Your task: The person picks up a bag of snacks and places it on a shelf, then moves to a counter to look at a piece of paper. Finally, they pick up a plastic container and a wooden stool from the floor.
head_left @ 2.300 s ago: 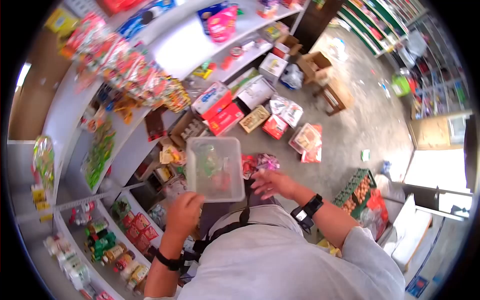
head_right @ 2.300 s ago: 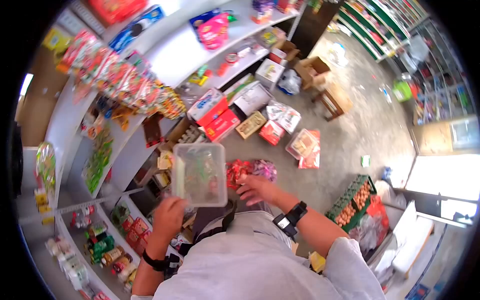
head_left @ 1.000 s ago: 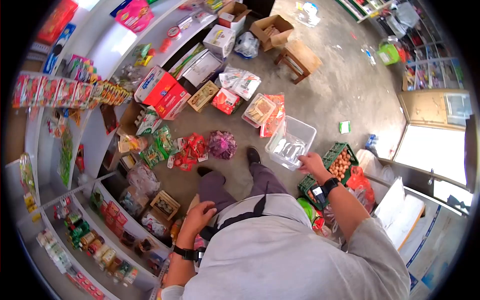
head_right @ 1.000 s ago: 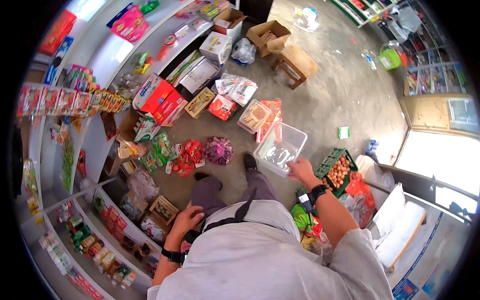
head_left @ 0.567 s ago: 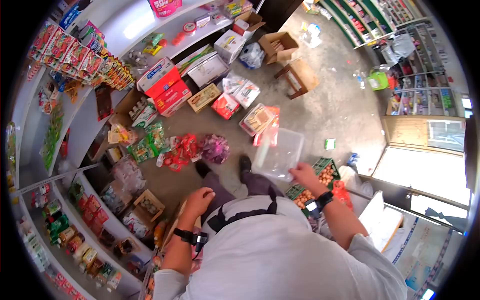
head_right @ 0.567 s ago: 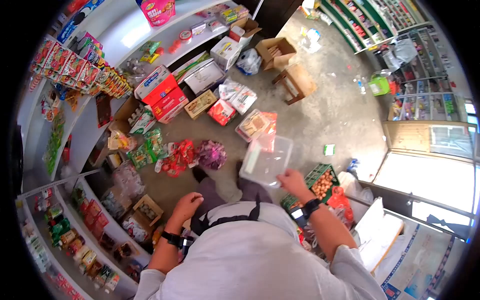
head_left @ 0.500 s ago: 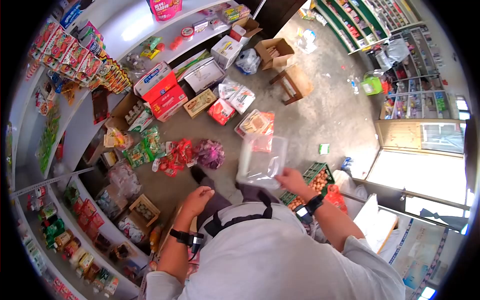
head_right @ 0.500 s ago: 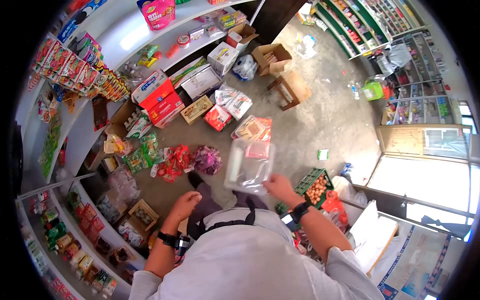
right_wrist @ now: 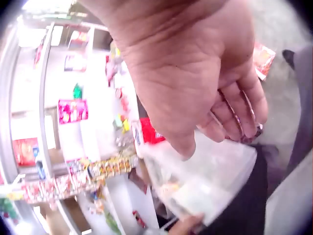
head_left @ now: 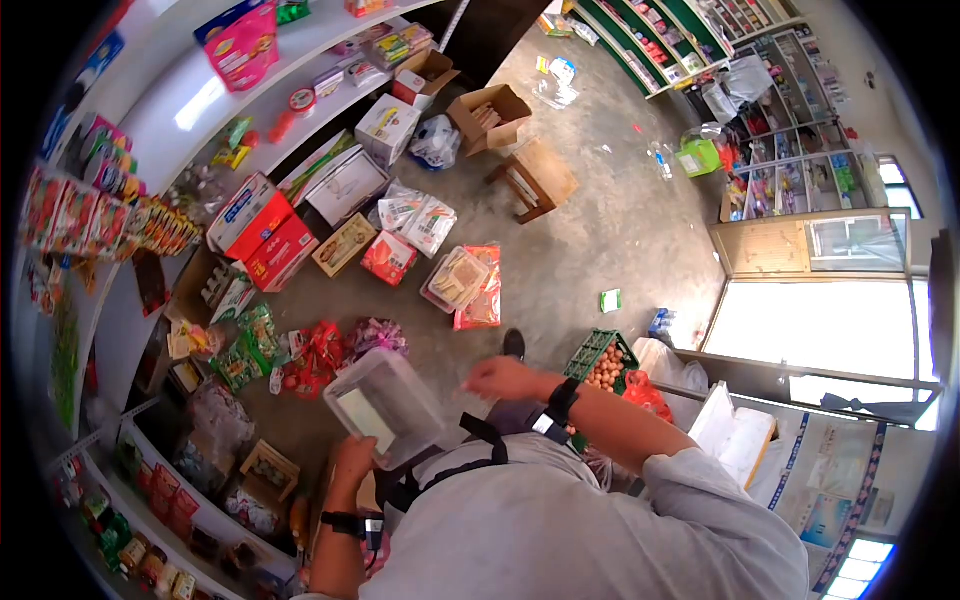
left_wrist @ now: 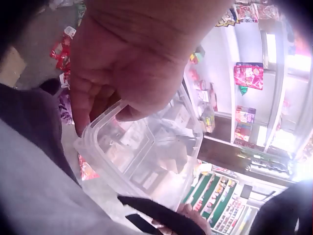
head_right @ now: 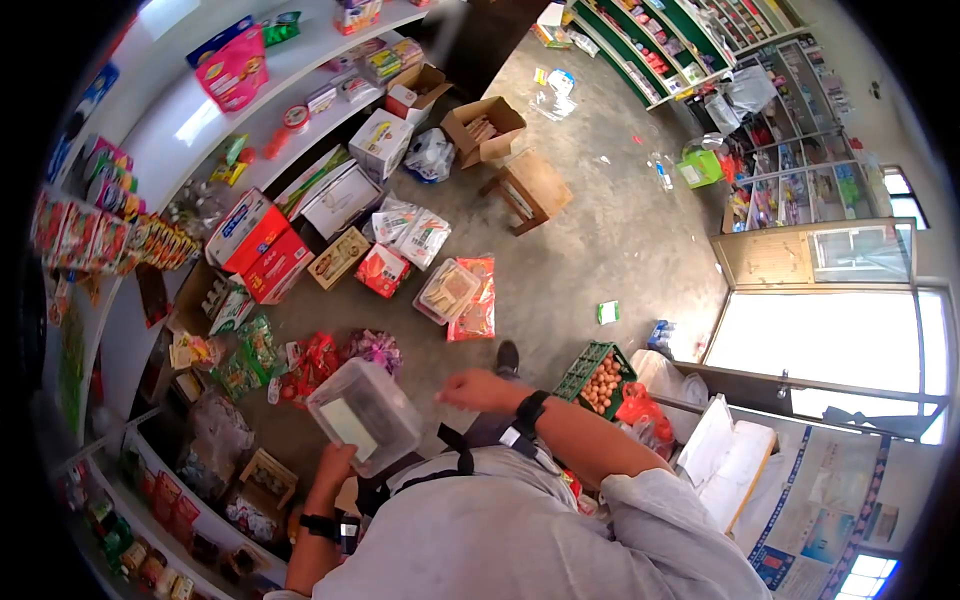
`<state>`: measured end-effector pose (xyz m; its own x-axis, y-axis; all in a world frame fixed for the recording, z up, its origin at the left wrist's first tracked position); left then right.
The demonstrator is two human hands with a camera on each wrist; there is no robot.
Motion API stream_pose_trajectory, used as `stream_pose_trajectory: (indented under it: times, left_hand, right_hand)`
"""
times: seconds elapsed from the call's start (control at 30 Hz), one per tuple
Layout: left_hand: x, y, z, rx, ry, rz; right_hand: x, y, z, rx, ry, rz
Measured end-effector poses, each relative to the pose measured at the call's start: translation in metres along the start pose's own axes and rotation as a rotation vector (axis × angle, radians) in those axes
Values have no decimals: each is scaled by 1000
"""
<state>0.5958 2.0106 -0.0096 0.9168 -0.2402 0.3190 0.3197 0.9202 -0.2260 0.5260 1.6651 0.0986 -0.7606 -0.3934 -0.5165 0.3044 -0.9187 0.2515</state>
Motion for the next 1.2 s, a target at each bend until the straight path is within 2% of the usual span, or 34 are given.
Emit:
stream_pose_trajectory:
  times: [0.03,0.1,0.17,0.23,0.27,0.3,0.37,0.4,0.43,0.47,0.5,0.53,0.57,0.6,0.67,0.7,0.73,0.8,0.87,0.93,0.97,1.03,1.07,1.1,1.13,1.17,1.2]
  left_hand:
    - [1,3,-10,47,-9,33]
    - [-4,13,-32,131,-32,104]
    - [-16,20,-51,238,-38,130]
    - [-28,18,-57,437,25,45]
    - [-42,13,-60,499,-2,136]
    - [-58,-3,-63,564,-22,231]
    - [-78,-72,-52,671,83,305]
    - [-83,-117,-56,620,-37,412]
    - [-104,-149,-68,685,-74,510]
    - [-127,-176,-68,757,-91,590]
    - [-146,-209,-67,742,12,572]
    - [-158,-245,-75,718,105,571]
    - [-171,-278,-75,698,194,580]
    - [-178,-306,-70,694,205,589]
    - [-177,-367,-69,671,189,633]
    - [-144,-412,-71,708,148,658]
    - [-142,-435,-69,741,123,703]
    - [-146,-455,-67,814,67,776]
    - [-216,-437,-45,887,197,742]
    - [-280,-425,-19,922,410,634]
    - [-221,-462,-58,943,86,887]
    - [-241,-470,-60,963,108,902]
    - [-248,-473,-58,969,116,906]
    - [-246,-477,-62,961,150,864]
    - [-257,-473,-59,955,137,853]
    - [-258,-471,-53,981,155,836]
    - [-254,-467,-52,1002,178,817]
  right_hand:
    - [50,30,-13,59,-65,72]
    - [107,116,-2,243,-69,323]
    - [209,185,-11,273,-209,529]
    - [300,254,-27,203,-280,678]
    - [334,293,-39,216,-309,725]
    - [368,331,-53,221,-338,776]
    - [428,403,-101,222,-332,903]
    - [454,441,-138,231,-296,976]
    - [483,460,-167,229,-274,1024]
    - [501,476,-203,204,-237,1103]
    - [482,495,-223,245,-134,1207]
    - [490,502,-255,351,47,1241]
    - [495,510,-285,226,-33,1216]
    - [497,516,-311,106,-105,1199]
    - [496,513,-363,174,134,1695]
    - [491,505,-387,227,277,1933]
    - [495,505,-413,199,266,2062]
    - [504,504,-461,157,238,2306]
    - [532,510,-519,202,166,2549]
    - [558,517,-563,269,479,2685]
    - [565,519,-583,159,429,2553]
    - [579,520,-599,-6,329,2485]
    - [585,524,-610,307,356,2788]
    - [592,529,-619,667,282,3050]
    - [625,523,-627,810,437,3426]
    - [657,516,-632,1089,632,3743]
    - [664,514,-617,785,844,3949]
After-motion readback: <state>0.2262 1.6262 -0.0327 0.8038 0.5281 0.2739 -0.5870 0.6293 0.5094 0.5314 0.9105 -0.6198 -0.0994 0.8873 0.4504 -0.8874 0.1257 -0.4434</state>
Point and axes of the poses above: each hand's wrist, its own z-axis away from the middle knuckle, its own y-axis out of the back of the hand, x = y × z, the point moved 9 cm from there along -z, towards the middle knuckle, and after that the axes turned 11 degrees about z, right-handed, at the moved point
